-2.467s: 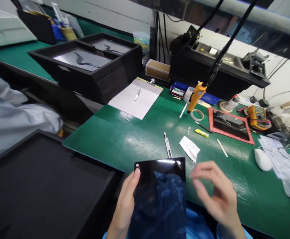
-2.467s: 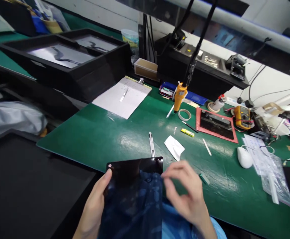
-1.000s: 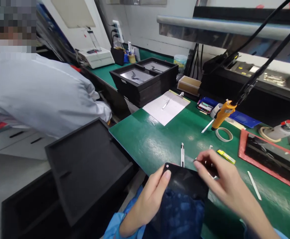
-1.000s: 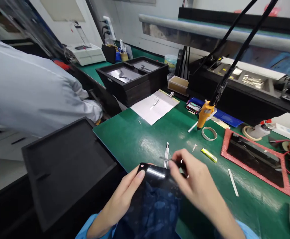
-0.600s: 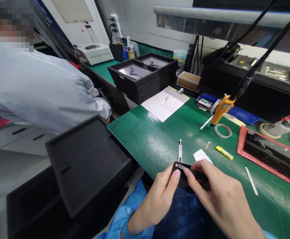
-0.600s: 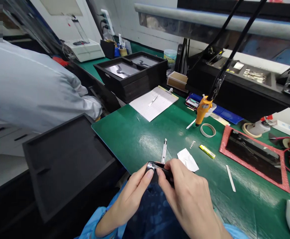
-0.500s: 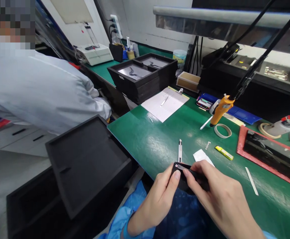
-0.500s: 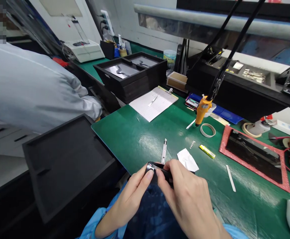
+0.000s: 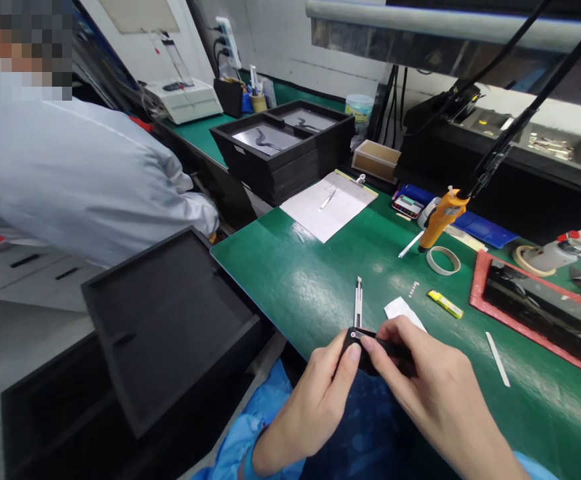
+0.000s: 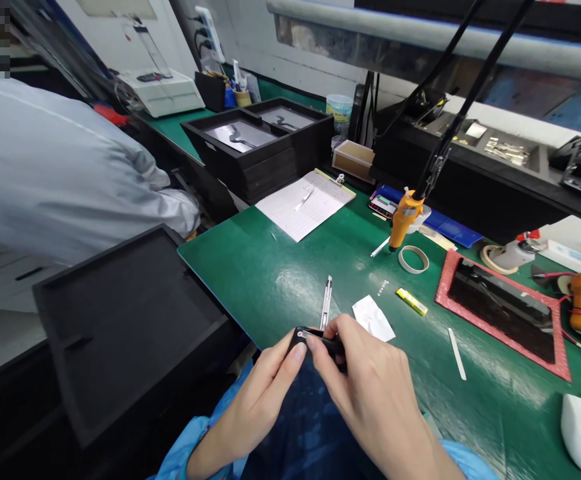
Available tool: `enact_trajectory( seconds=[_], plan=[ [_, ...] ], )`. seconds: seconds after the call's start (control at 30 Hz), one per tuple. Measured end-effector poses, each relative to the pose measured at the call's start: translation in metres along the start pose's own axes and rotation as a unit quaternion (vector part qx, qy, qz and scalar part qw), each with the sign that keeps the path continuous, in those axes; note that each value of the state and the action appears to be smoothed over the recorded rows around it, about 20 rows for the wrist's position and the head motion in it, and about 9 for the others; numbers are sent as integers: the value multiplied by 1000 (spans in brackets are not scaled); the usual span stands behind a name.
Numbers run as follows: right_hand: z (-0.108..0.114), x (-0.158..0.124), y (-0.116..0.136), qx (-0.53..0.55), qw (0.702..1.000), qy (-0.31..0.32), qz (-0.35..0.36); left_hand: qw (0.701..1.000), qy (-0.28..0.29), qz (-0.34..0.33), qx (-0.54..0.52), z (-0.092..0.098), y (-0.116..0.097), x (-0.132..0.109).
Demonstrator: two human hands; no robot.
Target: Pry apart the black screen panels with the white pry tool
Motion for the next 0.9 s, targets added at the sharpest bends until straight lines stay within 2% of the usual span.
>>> enact_trajectory(
  seconds=[0.17,0.27,0.43,0.6,0.8,0.9],
  plan=[
    [-4,4,-4,-20,999,-23,-19,999,-2,11,38,-1,5,-3],
    [-5,7,-8,-1,999,-12,-41,998,6,-2,58,-2,8,-3],
    [-6,9,-14,102,984,31,-143,999,11,-17,47,-2,13,-2],
    [-10,11,-17,133,971,54,-189,998,5,10,64,2,17,-1],
    [-14,14,-20,143,962,79,-221,997,27,38,60,3,16,3],
    [-16,16,-23,144,957,92,-235,996,-5,72,48,3,23,3]
  ],
)
Point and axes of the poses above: each hand's wrist, its own x-axis towards the middle knuckle, its own z-axis out of the back of the hand, y = z × x, the point moved 1 cm from there along x, towards the middle knuckle, and after that the axes turned 6 degrees about z, right-handed, at the moved point
